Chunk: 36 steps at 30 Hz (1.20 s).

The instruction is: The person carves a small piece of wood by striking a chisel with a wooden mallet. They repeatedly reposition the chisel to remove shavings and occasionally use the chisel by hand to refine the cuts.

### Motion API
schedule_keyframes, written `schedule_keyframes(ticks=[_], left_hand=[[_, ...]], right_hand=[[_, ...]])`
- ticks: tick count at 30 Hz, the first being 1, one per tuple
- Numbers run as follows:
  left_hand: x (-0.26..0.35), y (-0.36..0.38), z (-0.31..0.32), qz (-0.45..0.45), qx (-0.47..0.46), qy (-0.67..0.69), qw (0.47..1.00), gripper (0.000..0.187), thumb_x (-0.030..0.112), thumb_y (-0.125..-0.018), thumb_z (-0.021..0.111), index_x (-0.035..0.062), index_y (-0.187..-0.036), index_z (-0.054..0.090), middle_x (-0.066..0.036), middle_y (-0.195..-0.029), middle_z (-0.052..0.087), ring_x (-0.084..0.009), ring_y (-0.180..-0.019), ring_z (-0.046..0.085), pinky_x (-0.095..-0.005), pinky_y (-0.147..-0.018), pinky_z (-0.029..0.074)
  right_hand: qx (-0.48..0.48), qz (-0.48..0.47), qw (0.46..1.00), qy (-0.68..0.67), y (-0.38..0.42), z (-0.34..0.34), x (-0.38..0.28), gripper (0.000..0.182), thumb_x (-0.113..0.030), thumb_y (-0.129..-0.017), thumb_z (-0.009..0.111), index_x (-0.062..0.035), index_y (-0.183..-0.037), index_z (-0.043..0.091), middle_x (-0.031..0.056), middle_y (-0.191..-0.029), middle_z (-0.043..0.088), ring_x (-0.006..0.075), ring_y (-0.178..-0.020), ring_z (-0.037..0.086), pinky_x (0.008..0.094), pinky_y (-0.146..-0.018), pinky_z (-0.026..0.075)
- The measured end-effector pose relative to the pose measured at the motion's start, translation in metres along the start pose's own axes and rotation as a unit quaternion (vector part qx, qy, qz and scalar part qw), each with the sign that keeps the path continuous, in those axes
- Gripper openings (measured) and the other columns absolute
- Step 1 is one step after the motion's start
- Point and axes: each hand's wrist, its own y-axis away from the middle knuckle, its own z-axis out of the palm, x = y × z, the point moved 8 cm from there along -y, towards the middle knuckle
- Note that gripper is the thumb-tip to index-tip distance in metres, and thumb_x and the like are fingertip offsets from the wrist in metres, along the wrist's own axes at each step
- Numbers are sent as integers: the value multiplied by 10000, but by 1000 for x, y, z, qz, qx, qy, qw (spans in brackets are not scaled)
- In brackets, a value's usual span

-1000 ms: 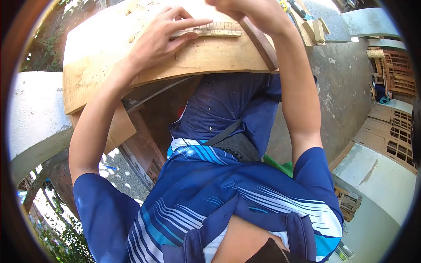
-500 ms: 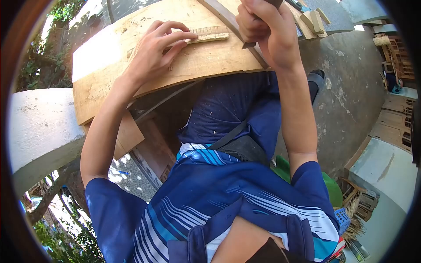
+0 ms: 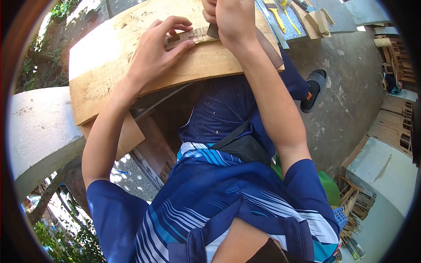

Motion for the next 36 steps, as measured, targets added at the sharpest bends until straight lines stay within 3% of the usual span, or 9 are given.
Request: schedule_keyframes(ticks=[13,15,17,19,21,24,28,30,36], left_hand=[[26,19,2,-21,59,-86,994,285,259,-893,784,84,-1092,681,-97,-977,738,-281,-958,658,-407,-844,535],[27,21,2,-24,63,-93,993,284,268,-894,788,83,-1087,691,-98,-951,732,-271,-951,659,-404,-838,532],[30,22,1,-13,70,-91,993,269,267,-895,787,88,-1073,693,-94,-916,731,-275,-934,655,-404,-822,528],[29,23,0,-15,71,-97,993,261,264,-894,788,94,-1068,695,-89,-913,733,-277,-912,647,-404,-814,524],[29,24,2,-13,69,-95,993,255,259,-893,790,94,-1062,696,-87,-914,734,-278,-895,639,-401,-808,520],[30,21,1,-8,69,-93,993,252,246,-891,792,84,-1057,693,-85,-921,736,-278,-879,626,-395,-804,517],[26,23,2,-13,65,-81,995,257,227,-886,795,64,-1053,686,-75,-925,733,-271,-874,615,-390,-801,516],[25,22,3,-18,60,-70,996,258,223,-885,796,63,-1054,685,-73,-924,729,-273,-874,615,-391,-806,517],[24,22,3,-26,60,-57,996,260,218,-880,806,62,-1051,688,-72,-928,724,-268,-904,637,-386,-816,529]], right_hand=[[171,-107,979,-35,46,-9,-13,234,-190,-1064,550,-129,-883,416,-71,-575,325,32,-413,276,242,-373,216],[102,-96,958,-252,40,-11,-4,284,-232,-1077,502,-146,-835,382,-74,-567,281,35,-419,218,253,-379,166],[227,-77,963,-119,46,-31,3,292,-252,-1083,473,-149,-829,373,-72,-561,250,41,-422,180,261,-383,147],[85,-95,916,-380,36,-11,8,292,-249,-1080,477,-146,-827,375,-71,-559,252,42,-421,183,263,-384,148],[189,-91,976,-64,50,-15,-9,300,-235,-1073,493,-138,-811,385,-71,-559,263,41,-420,195,260,-385,157],[166,-129,978,14,48,-13,-9,318,-219,-1068,506,-135,-783,392,-73,-556,271,40,-417,209,255,-385,168],[167,-81,983,1,44,-5,-11,392,-242,-1066,531,-147,-724,365,-72,-539,255,42,-409,216,266,-381,166],[95,-54,948,-300,30,-13,14,440,-316,-1070,528,-163,-706,333,-66,-531,236,54,-409,198,276,-382,149],[226,47,961,-151,35,-44,30,481,-394,-1069,501,-195,-686,288,-68,-533,215,65,-411,166,282,-390,133]])
